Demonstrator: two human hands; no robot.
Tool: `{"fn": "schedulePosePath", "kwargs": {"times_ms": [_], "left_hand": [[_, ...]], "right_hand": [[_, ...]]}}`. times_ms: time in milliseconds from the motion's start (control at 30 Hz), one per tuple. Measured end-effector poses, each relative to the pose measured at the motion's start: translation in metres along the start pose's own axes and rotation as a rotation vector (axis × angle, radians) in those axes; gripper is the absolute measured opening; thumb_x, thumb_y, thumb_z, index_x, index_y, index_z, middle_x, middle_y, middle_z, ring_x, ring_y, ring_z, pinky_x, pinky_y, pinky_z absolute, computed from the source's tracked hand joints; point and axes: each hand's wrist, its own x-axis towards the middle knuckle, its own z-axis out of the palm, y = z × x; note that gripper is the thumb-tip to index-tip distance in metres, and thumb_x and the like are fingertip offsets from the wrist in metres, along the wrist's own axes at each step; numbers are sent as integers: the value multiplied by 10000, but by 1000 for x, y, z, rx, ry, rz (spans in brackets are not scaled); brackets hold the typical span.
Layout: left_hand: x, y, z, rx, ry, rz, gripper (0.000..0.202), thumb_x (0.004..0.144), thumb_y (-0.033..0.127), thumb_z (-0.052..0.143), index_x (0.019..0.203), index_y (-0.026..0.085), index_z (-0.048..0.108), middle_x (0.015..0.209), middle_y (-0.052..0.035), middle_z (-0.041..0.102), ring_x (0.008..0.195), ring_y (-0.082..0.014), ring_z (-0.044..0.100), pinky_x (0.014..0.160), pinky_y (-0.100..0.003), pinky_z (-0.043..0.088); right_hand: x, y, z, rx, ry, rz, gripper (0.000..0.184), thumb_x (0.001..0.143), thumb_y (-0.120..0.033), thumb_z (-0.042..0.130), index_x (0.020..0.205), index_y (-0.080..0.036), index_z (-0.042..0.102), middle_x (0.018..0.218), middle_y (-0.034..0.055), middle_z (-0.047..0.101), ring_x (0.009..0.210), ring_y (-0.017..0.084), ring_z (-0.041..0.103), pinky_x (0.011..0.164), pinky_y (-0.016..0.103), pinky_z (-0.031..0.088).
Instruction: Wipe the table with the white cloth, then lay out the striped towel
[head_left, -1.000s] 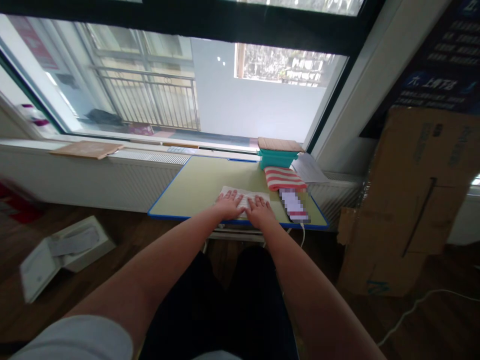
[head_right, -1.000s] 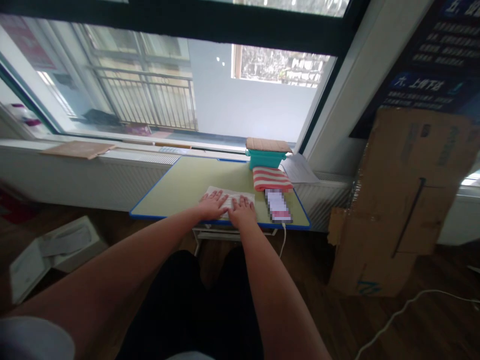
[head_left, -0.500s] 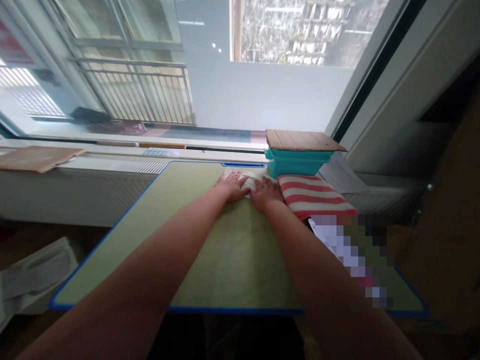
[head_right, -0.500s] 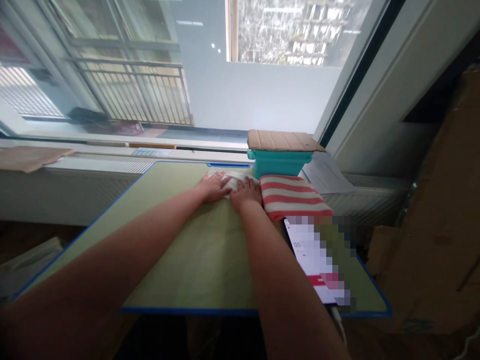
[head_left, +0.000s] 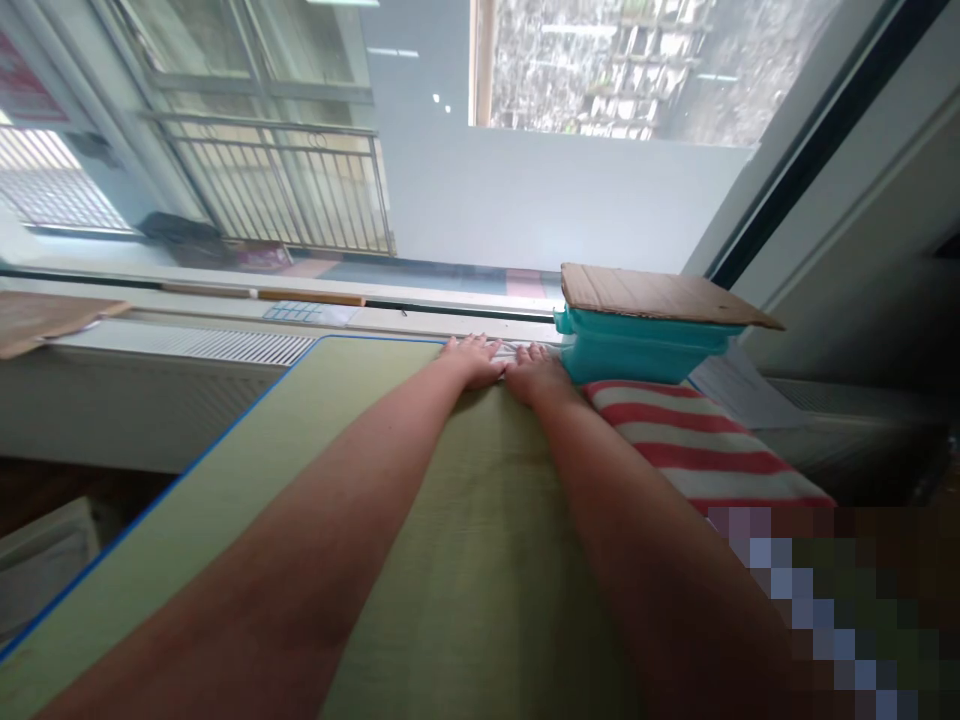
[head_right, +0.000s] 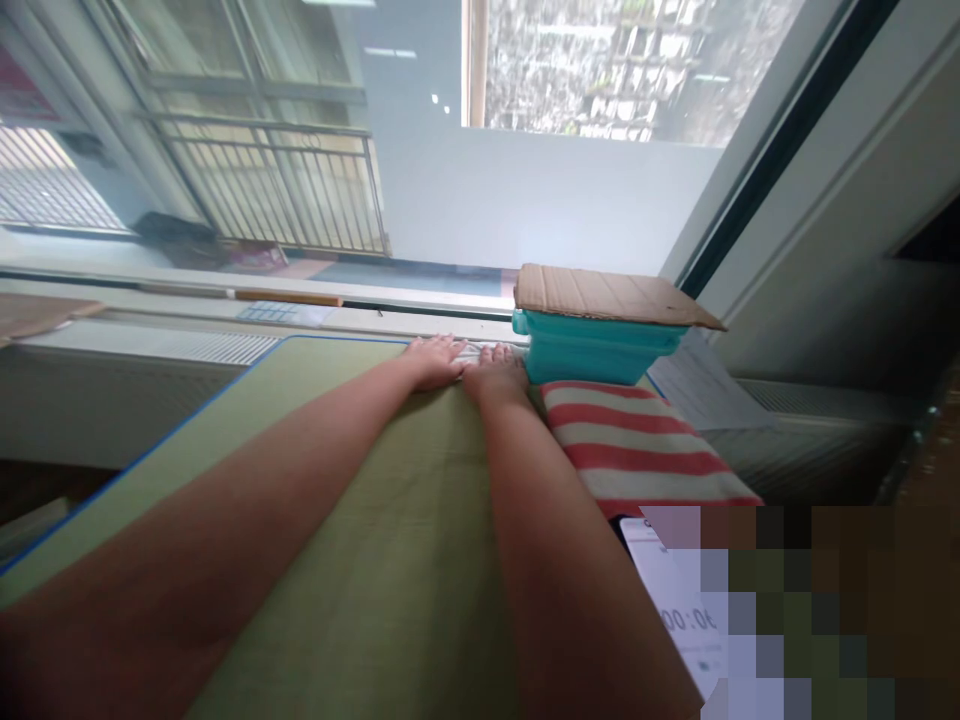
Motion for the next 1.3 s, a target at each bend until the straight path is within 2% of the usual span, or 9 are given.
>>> {"fn": "schedulePosePath", "kwargs": {"times_ms": [200,333,433,600,767,1000,1167,1300], "left_hand": [[4,0,0,-15,28,-33,700,868,624,175,1464,268,269,1515,-85,291,1360,-278,302,1082,-506,217],[0,2,2,-4,31,-49,720,871,621,171,1483,243,215,1541,-110,203,1404,-287,194,1097,-514,165],[-8,3,6,16,17,-42,738,868,637,159,1492,245,176,1556,-118,125,1419,-294,128,1105,-524,129],[-38,10,15,94,20,-15,719,882,626,158,1491,244,184,1556,-117,129,1413,-300,157,1098,-518,165],[-95,34,18,73,18,0,671,905,584,192,1489,253,189,1560,-100,117,1410,-305,159,1097,-525,157],[-203,76,29,53,25,21,723,877,616,156,1491,236,197,1559,-106,119,1415,-297,152,1106,-513,155],[-279,106,34,30,31,49,722,877,622,155,1488,241,206,1558,-114,114,1417,-302,139,1103,-528,131],[-313,127,33,7,8,71,715,877,616,182,1488,246,198,1559,-118,104,1419,-306,119,1103,-531,112]], "right_hand": [[10,-1,-2,13,5,13,621,952,-414,191,1482,-93,150,1557,107,72,1428,212,63,1143,380,76],[5,0,0,48,22,19,643,946,-426,207,1480,-73,150,1557,116,64,1429,214,51,1143,375,71],[-10,2,1,87,10,9,636,948,-424,221,1479,-77,166,1556,117,73,1429,215,63,1143,382,77],[-54,7,5,147,28,-58,637,956,-443,232,1465,-61,211,1548,135,115,1423,232,92,1142,394,96],[-115,15,12,146,0,-43,635,954,-453,228,1472,-87,193,1556,93,105,1421,222,91,1143,386,97],[-232,23,25,105,86,-92,634,934,-434,252,1465,-90,241,1545,102,167,1413,221,157,1144,362,114],[-311,27,34,92,77,-90,623,938,-417,243,1463,-81,243,1543,114,167,1418,219,135,1145,372,88],[-351,35,39,98,109,-80,618,937,-413,253,1461,-85,250,1540,116,179,1417,211,141,1144,355,82]]}}
